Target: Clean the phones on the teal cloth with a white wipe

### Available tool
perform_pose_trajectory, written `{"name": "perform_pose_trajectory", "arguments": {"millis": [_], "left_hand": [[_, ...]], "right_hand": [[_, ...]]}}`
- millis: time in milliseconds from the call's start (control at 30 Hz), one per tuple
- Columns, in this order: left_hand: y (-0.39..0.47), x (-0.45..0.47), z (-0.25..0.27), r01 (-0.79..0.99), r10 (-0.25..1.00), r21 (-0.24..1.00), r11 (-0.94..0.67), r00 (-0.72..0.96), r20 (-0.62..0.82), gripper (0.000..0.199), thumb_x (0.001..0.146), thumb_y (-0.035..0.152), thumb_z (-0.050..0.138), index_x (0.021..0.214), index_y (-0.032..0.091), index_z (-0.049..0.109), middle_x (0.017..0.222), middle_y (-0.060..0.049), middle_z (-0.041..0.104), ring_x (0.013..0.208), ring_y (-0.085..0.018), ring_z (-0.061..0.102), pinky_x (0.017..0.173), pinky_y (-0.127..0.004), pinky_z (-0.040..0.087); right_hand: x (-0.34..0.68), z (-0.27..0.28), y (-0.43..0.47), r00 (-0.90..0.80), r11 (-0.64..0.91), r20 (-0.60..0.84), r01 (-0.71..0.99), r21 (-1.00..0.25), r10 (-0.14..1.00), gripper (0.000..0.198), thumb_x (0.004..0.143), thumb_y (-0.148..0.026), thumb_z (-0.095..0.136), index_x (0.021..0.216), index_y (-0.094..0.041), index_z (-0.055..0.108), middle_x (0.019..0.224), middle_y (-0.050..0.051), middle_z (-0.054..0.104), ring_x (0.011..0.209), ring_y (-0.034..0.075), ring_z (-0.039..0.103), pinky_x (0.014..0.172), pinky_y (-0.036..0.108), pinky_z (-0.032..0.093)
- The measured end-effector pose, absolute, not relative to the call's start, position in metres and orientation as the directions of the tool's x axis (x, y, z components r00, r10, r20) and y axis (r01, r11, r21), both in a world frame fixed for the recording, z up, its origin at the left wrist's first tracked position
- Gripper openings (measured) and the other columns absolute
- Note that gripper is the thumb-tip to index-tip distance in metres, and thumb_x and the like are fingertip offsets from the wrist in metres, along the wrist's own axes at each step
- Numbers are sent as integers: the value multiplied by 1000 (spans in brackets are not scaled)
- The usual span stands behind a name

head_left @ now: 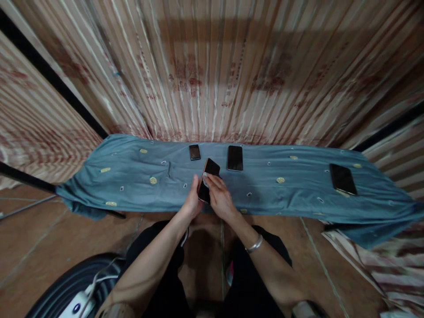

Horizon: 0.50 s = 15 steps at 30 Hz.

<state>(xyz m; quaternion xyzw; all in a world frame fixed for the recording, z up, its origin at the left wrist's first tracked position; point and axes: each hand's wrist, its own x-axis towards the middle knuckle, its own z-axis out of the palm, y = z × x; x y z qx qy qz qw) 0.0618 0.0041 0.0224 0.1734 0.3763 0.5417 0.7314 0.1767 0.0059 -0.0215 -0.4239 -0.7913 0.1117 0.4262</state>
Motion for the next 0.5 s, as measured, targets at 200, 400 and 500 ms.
{"name": "perform_pose_trajectory", "arguments": {"millis": [200, 400, 500], "left_hand": [[6, 43, 19, -642, 899, 680, 354, 34, -436, 56, 93, 60, 51, 105, 11, 74, 91, -13, 78, 94, -28, 75, 88, -37, 59], [9, 35, 26, -679, 917, 676, 285, -12, -398, 57, 93, 62, 50, 111, 14, 73, 83, -11, 78, 84, -26, 76, 75, -34, 62], [7, 34, 24, -699, 899, 654, 288, -37, -436, 60, 95, 62, 45, 108, 12, 74, 80, -12, 77, 82, -25, 76, 75, -34, 62]], "right_hand": [[157, -17, -17, -381, 704, 601, 494, -510, 702, 55, 96, -10, 35, 148, -15, 50, 143, 15, 60, 137, 25, 50, 115, 47, 46], [144, -17, -26, -414, 744, 623, 449, -494, 664, 55, 96, -9, 33, 148, -16, 50, 142, 14, 61, 136, 25, 51, 115, 47, 47], [141, -19, -23, -418, 747, 623, 444, -494, 661, 54, 97, -10, 33, 146, -16, 53, 140, 13, 62, 134, 24, 53, 115, 45, 48]]}}
